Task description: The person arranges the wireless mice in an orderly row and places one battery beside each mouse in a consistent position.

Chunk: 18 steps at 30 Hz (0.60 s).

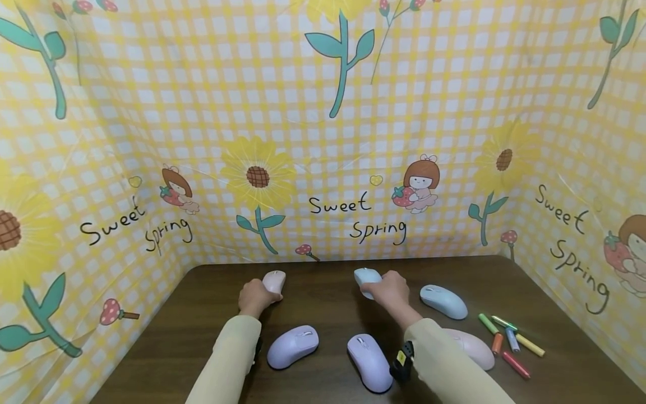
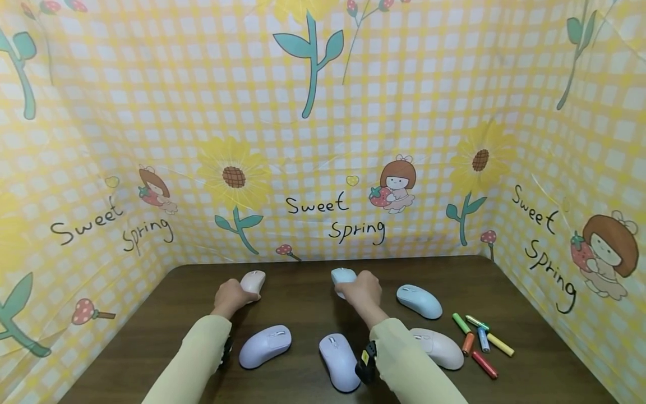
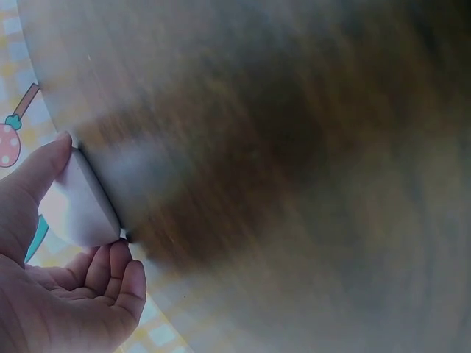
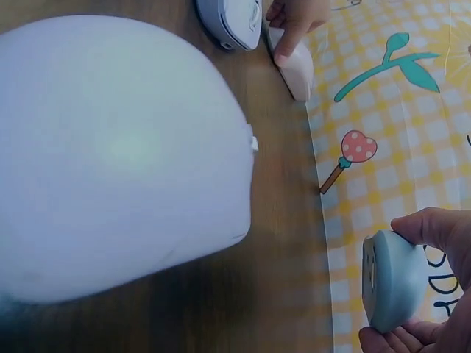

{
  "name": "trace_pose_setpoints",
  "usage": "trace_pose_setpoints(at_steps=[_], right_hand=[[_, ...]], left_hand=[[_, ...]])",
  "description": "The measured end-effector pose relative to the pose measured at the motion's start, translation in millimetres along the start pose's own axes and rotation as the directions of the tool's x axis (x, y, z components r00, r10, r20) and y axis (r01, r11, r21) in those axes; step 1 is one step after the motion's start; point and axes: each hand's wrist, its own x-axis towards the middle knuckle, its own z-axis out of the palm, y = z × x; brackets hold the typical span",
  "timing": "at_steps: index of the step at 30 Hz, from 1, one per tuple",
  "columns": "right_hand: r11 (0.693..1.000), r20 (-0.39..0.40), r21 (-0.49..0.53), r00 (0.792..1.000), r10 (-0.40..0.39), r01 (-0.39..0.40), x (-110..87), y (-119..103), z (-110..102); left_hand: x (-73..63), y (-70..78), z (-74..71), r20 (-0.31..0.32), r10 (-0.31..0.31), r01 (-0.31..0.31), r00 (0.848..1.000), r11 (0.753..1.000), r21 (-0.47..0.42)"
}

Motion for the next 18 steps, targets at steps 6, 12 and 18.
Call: trace_pose_setpoints(at_steps=[6, 12, 18], right_hand=[[0.999, -0.019, -0.017, 0.999, 0.033, -0.034, 9.4, -6.5, 6.1], [0.999, -0.049, -0.021, 0.998, 0.049, -0.05, 16.9, -9.6, 11.4], [0.997, -0.056, 0.01, 0.996, 0.071, -0.071, 21.8, -7.9, 18.1]], left_hand=[[0.0, -0.9, 1.2, 0.005, -0.005, 0.005, 1.0, 1.0, 0.001], [1.4, -1.4, 1.9, 0.004, -0.004, 0.004, 1.0, 1.0, -0.001], [2.9, -1.6, 1.0, 0.002, 0.004, -0.004, 1.0, 1.0, 0.001]])
